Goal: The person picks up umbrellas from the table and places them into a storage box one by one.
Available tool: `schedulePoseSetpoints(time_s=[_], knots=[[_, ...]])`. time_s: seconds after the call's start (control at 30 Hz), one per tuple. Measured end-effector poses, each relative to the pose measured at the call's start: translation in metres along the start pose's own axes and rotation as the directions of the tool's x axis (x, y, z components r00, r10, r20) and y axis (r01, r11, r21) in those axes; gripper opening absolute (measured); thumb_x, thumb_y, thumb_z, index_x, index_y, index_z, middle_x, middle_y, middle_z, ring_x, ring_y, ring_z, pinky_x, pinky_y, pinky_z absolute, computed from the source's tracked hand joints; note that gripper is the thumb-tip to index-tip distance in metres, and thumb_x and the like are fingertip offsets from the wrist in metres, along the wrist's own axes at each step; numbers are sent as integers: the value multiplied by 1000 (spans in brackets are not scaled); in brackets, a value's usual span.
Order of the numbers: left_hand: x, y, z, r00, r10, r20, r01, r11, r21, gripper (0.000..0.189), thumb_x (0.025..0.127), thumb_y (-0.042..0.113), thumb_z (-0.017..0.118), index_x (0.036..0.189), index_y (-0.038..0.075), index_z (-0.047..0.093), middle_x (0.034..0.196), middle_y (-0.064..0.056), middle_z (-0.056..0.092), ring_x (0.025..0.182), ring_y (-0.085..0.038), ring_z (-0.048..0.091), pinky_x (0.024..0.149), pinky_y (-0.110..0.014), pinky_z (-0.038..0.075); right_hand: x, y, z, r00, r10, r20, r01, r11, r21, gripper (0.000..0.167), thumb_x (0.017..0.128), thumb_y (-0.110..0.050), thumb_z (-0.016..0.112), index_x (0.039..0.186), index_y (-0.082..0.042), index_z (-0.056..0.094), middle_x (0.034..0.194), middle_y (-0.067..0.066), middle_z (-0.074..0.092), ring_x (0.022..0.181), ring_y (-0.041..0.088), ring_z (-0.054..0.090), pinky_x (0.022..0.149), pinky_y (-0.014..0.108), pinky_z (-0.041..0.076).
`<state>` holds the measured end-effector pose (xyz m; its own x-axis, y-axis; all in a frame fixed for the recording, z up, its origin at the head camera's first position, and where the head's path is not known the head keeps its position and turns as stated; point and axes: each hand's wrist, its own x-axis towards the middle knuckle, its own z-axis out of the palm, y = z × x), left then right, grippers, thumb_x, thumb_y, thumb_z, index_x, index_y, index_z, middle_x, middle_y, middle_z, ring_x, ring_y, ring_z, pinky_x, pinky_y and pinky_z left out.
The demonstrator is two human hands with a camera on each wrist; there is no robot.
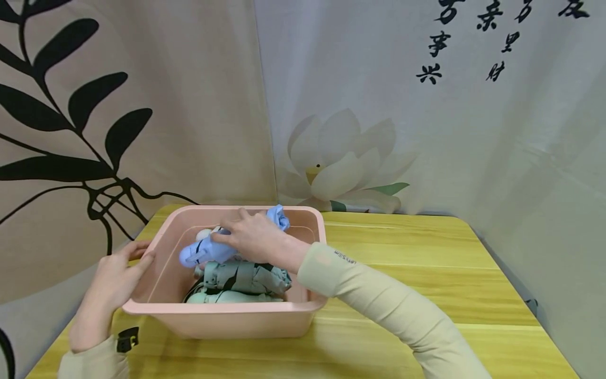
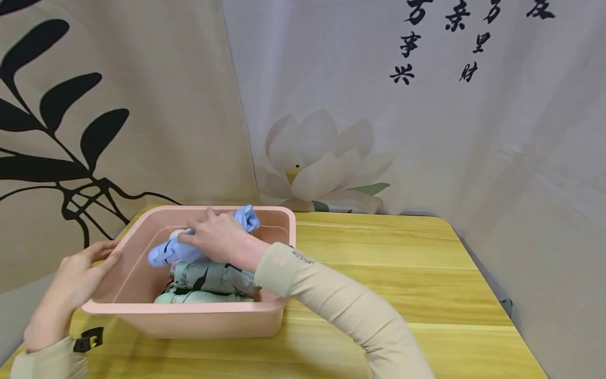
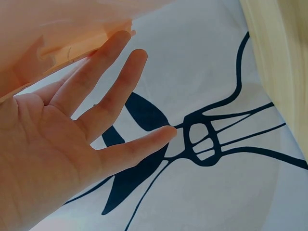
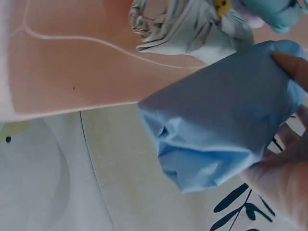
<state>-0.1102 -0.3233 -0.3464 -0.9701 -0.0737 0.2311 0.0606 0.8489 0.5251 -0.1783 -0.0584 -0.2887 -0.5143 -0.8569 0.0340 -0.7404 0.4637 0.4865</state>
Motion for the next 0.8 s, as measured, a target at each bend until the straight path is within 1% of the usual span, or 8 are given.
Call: schedulePoseSetpoints(time_s=[0.13,0.2,0.33,0.47,0.63,0.7,0.8], knots=[[0,0,0,1000,-3,1,3,1000,2,47,100,32,42,130,-4,50,121,-33,59,111,-55,50,82,-60,42,2,-5,7,1000,-19,9,19,999,-46,44,98,-27,46,140,-40,38,139,-6,49,111,22,56,54,23,54],[0,0,0,1000,-5,5,5,1000,2,47,100,32,42,130,-4,50,121,-33,58,111,-55,50,81,-60,43,2,-7,10,999,-28,15,29,998,-60,44,99,-26,44,141,-41,38,137,-7,51,109,21,57,53,22,53],[0,-1,0,1000,-5,3,5,1000,-1,47,100,32,42,130,-4,50,121,-33,58,111,-55,50,81,-59,43,3,-9,12,997,-53,54,56,997,-58,45,100,-28,42,142,-40,35,136,-7,52,110,21,57,56,22,54],[0,-1,0,1000,-1,-2,1,1000,-1,46,100,31,42,129,-4,50,121,-33,59,111,-55,50,81,-59,43,3,-10,12,993,-83,89,89,994,-67,45,99,-31,43,143,-39,33,136,-7,52,109,19,58,59,22,54],[1,-1,0,1000,-8,4,8,1000,2,47,100,32,42,129,-4,50,121,-33,58,111,-55,49,82,-60,42,2,-8,10,990,-127,66,134,984,-120,44,98,-37,45,141,-41,35,135,-8,52,104,15,61,63,23,54],[1,-1,0,1000,-11,9,11,1000,2,48,100,33,42,130,-4,49,122,-33,58,112,-55,48,82,-61,42,1,-6,8,988,-139,62,146,981,-128,44,98,-41,44,141,-41,35,137,-8,51,107,16,60,63,24,54],[1,-1,-1,1000,-15,11,15,1000,2,48,100,33,42,130,-4,49,122,-34,57,113,-56,47,83,-62,41,0,-1,4,988,-144,58,150,983,-110,46,97,-45,44,142,-41,35,141,-8,49,115,18,57,63,25,55]])
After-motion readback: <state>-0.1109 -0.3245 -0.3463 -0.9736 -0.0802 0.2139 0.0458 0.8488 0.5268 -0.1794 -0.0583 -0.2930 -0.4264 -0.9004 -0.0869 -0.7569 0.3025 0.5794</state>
